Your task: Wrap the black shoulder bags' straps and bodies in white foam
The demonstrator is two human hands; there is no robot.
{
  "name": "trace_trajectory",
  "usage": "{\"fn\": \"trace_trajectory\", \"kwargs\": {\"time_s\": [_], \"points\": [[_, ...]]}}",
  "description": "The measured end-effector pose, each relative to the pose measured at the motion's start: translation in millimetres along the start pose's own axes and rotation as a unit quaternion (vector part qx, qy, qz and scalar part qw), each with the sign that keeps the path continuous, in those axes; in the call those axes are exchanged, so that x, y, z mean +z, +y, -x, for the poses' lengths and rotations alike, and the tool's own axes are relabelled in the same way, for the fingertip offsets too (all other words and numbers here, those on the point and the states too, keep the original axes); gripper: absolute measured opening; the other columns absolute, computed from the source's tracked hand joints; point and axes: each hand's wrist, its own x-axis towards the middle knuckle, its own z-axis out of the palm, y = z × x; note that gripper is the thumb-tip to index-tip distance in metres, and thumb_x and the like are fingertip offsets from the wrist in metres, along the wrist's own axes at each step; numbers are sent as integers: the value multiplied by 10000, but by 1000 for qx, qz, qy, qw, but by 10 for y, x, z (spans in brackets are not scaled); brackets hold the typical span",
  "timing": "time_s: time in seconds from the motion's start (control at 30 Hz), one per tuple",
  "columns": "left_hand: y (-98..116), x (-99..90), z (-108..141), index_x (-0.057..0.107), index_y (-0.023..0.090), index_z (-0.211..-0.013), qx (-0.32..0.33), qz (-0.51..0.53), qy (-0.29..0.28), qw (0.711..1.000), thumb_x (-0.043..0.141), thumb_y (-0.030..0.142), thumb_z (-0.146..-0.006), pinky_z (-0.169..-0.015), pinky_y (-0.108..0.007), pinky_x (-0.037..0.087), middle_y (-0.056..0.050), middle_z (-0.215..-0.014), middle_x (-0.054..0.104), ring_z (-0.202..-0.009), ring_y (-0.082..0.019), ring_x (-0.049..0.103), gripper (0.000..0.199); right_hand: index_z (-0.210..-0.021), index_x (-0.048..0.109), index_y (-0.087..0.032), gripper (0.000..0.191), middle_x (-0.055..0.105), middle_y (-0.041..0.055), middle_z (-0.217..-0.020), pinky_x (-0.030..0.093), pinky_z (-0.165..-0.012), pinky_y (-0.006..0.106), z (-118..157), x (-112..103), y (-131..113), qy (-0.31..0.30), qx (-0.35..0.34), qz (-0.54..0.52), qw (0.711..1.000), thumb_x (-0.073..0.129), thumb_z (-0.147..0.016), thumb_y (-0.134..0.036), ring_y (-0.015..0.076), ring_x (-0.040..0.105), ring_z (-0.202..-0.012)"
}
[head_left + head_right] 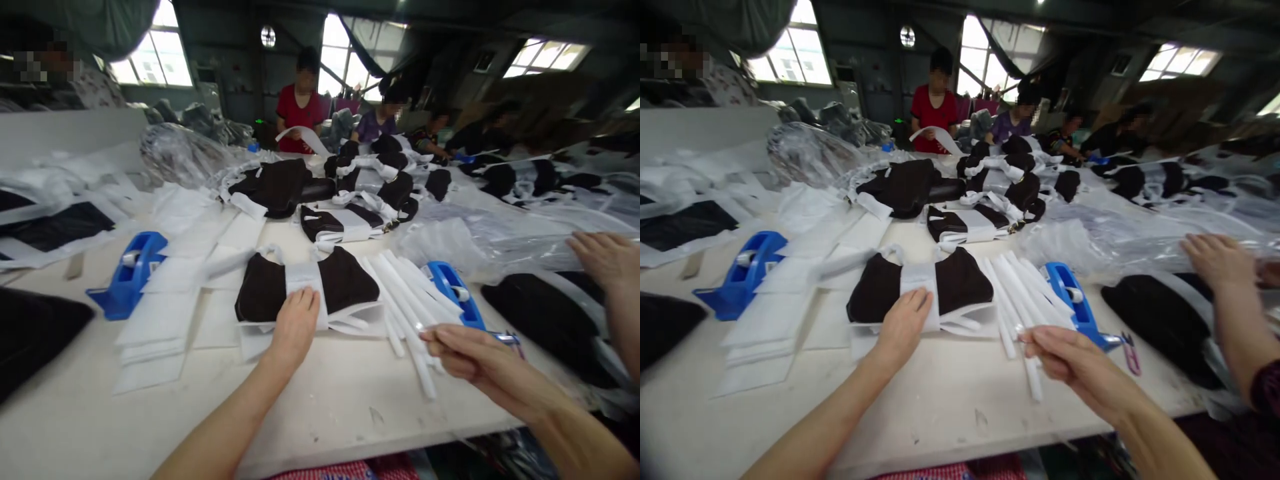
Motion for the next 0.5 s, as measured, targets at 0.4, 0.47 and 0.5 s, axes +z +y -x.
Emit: {"fn": "trace_trajectory", "kwargs": {"time_s": [0.4, 0.47, 0.5], "points": [[15, 97, 70, 572, 75, -1242, 8, -17, 33, 999, 383, 48, -941, -1088, -438, 415, -197, -1361, 571, -1233, -272, 561, 356, -877, 746, -145, 278, 743, 104, -864, 111, -401, 174, -919, 1387, -551, -192, 162, -292, 923, 730, -685, -345, 46, 288, -472], [15, 109, 79, 601, 86, -1163, 8, -8, 41, 999, 377, 52, -948, -1092, -437, 409, -198, -1356, 577, -1236, -268, 561, 313, -889, 745, -147, 297, 741, 94, -856, 112, -397, 171, -924, 1400, -542, -188, 151, -280, 929, 727, -686, -364, 47, 294, -472], [16, 112, 81, 604, 90, -1148, 5, -4, 44, 999, 369, 51, -949, -1094, -434, 406, -194, -1353, 582, -1236, -263, 562, 310, -889, 745, -148, 304, 738, 88, -846, 114, -396, 171, -923, 1403, -541, -185, 148, -275, 932, 726, -685, -373, 47, 295, -471]]}}
